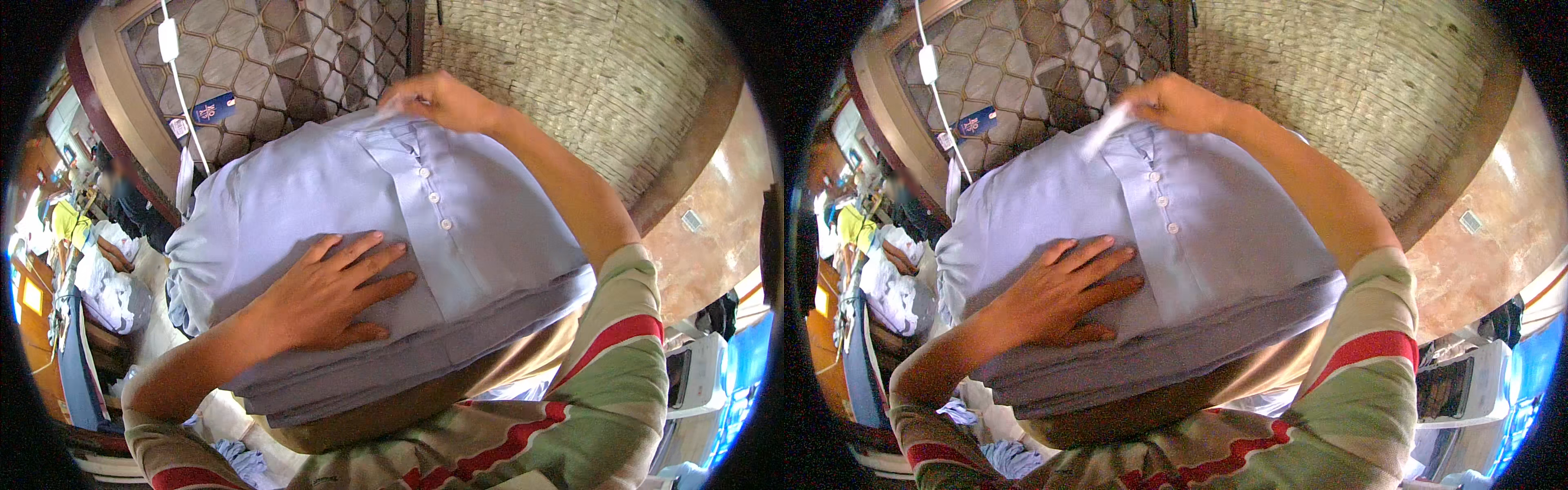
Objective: The person irons a blue shirt on a padded workstation, smoothing the fabric by hand and then pressing it with a steam iron, before carrying the shirt to a stack of finished garments.
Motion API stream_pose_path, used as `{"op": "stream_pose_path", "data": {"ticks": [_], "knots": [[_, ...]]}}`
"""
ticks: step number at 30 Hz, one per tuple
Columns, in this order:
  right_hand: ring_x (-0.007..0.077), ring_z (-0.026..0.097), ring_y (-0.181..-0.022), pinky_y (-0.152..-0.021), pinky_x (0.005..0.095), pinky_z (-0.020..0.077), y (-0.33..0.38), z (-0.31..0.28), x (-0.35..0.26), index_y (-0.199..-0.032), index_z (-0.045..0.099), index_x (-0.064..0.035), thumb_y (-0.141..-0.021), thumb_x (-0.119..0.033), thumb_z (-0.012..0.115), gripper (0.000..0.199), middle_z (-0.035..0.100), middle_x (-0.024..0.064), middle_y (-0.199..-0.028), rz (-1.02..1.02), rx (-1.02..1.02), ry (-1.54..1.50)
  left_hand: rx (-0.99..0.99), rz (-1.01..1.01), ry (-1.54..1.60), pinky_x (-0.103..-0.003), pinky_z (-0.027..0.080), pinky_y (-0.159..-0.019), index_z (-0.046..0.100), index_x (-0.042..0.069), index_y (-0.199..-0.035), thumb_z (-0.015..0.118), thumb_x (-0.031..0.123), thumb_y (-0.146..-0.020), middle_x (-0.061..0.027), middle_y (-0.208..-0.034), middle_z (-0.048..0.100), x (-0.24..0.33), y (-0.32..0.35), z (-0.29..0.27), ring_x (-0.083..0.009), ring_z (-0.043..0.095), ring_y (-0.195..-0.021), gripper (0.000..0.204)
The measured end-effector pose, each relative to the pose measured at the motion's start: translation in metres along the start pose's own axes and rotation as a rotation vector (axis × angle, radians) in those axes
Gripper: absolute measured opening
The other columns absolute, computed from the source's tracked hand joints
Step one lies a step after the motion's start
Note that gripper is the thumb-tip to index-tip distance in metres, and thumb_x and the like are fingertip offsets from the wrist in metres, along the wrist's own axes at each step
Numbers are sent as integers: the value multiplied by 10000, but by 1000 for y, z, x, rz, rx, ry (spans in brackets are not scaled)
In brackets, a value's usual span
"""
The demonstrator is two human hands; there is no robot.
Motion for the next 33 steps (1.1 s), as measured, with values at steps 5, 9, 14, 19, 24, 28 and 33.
{"op": "stream_pose_path", "data": {"ticks": [5, 9, 14, 19, 24, 28, 33], "knots": [[326, 601, -958, -840, 381, 464, -28, -17, 26, -1228, 485, -15, -812, -389, 611, 573, 606, 214, -1047, 447, 648, -30, -45, 8, -18, -477, 301, -983, 468, 199, -1287, 566, 494, -791, -92, -1394, 361, 4, -3, -1, -283, 335, -1279, 586], [284, 568, -1010, -886, 356, 431, 7, -19, 34, -1178, 518, -22, -886, -358, 550, 446, 597, 162, -1078, 470, 350, 104, -28, 53, 17, -473, 314, -980, 472, 197, -1283, 566, 473, -799, -93, -1384, 377, 9, 0, -4, -283, 357, -1262, 565], [340, 531, -1020, -896, 416, 413, 43, 0, 38, -1058, 559, -39, -902, -347, 491, 352, 573, 155, -1056, 332, -35, 153, 291, -93, 115, -434, 418, -905, 517, 125, -1231, 527, 402, -849, -124, -1289, 481, -24, -13, -18, -296, 509, -1125, 471], [352, 521, -965, -841, 461, 407, 38, 15, 24, -949, 537, -53, -904, -295, 475, 254, 546, 155, -963, 100, 44, 188, 445, -470, 303, -391, 451, -829, 564, 41, -1093, 521, 282, -871, -149, -1018, 611, -125, -86, -20, -316, 584, -971, 330], [356, 524, -932, -786, 447, 420, 41, 21, 26, -924, 521, -53, -890, -236, 507, 186, 546, 152, -922, 155, 200, 216, 204, -509, 330, -389, 445, -752, 550, 45, -990, 543, 251, -860, -131, -919, 625, -161, -100, 1, -292, 596, -896, 244], [332, 519, -904, -806, 401, 411, 36, 19, 31, -935, 522, -21, -893, -164, 516, 149, 550, 144, -911, 33, 368, 153, 318, -472, 353, -378, 438, -729, 532, 63, -985, 544, 240, -858, -108, -890, 622, -166, -99, -2, -256, 598, -842, 218], [340, 530, -988, -855, 427, 421, 24, 20, 19, -966, 554, -63, -883, -304, 533, 255, 575, 133, -972, 37, 231, 194, 244, -552, 434, -373, 437, -770, 535, 96, -1052, 547, 247, -859, -93, -968, 618, -166, -109, 0, -278, 599, -903, 245]]}}
Point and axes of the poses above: each hand's wrist, its own y-axis away from the middle knuckle, its own z-axis out of the palm, x = y × z, the point moved 3 cm from there along -y, towards the middle knuckle
